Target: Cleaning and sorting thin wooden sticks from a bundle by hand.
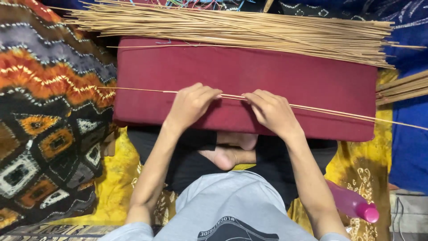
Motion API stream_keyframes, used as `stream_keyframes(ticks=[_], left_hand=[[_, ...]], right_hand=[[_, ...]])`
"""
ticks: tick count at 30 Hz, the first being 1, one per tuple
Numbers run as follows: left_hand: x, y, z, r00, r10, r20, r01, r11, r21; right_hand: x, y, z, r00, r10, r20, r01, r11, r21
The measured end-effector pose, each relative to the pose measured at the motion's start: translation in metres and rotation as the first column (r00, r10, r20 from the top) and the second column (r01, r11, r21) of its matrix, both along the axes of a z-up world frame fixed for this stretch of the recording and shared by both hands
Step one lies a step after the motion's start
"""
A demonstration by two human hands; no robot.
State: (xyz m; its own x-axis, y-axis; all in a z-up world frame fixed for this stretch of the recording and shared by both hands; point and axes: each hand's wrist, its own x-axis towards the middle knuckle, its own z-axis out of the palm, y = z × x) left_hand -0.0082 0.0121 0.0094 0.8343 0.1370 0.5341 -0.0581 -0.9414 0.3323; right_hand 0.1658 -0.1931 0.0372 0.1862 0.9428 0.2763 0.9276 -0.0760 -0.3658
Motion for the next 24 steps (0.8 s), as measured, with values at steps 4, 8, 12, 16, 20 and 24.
stream_keyframes(ticks=[4,8,12,16,20,24], left_hand=[[0.006,-0.003,-0.011,1.0,0.01,0.001,-0.01,0.997,-0.073],[0.002,0.004,-0.011,0.999,-0.033,-0.013,0.031,0.989,-0.145],[0.012,-0.019,-0.012,0.997,-0.076,-0.028,0.071,0.988,-0.134],[0.009,-0.006,-0.012,0.999,-0.044,-0.011,0.043,0.995,-0.092],[0.011,-0.011,-0.003,0.999,-0.048,0.002,0.048,0.998,-0.037],[0.011,-0.011,-0.011,0.998,-0.066,0.002,0.065,0.984,-0.165]], right_hand=[[-0.002,0.005,-0.004,1.0,0.0,-0.02,0.0,0.999,0.037],[0.008,-0.002,-0.012,0.996,-0.018,-0.085,0.02,0.999,0.026],[-0.013,0.011,-0.008,0.992,0.02,-0.124,-0.02,1.0,-0.002],[-0.002,-0.001,-0.017,0.991,-0.059,-0.119,0.058,0.998,-0.016],[-0.007,-0.001,-0.021,0.993,-0.058,-0.107,0.058,0.998,-0.002],[-0.005,0.001,-0.028,0.991,-0.069,-0.117,0.072,0.997,0.022]])
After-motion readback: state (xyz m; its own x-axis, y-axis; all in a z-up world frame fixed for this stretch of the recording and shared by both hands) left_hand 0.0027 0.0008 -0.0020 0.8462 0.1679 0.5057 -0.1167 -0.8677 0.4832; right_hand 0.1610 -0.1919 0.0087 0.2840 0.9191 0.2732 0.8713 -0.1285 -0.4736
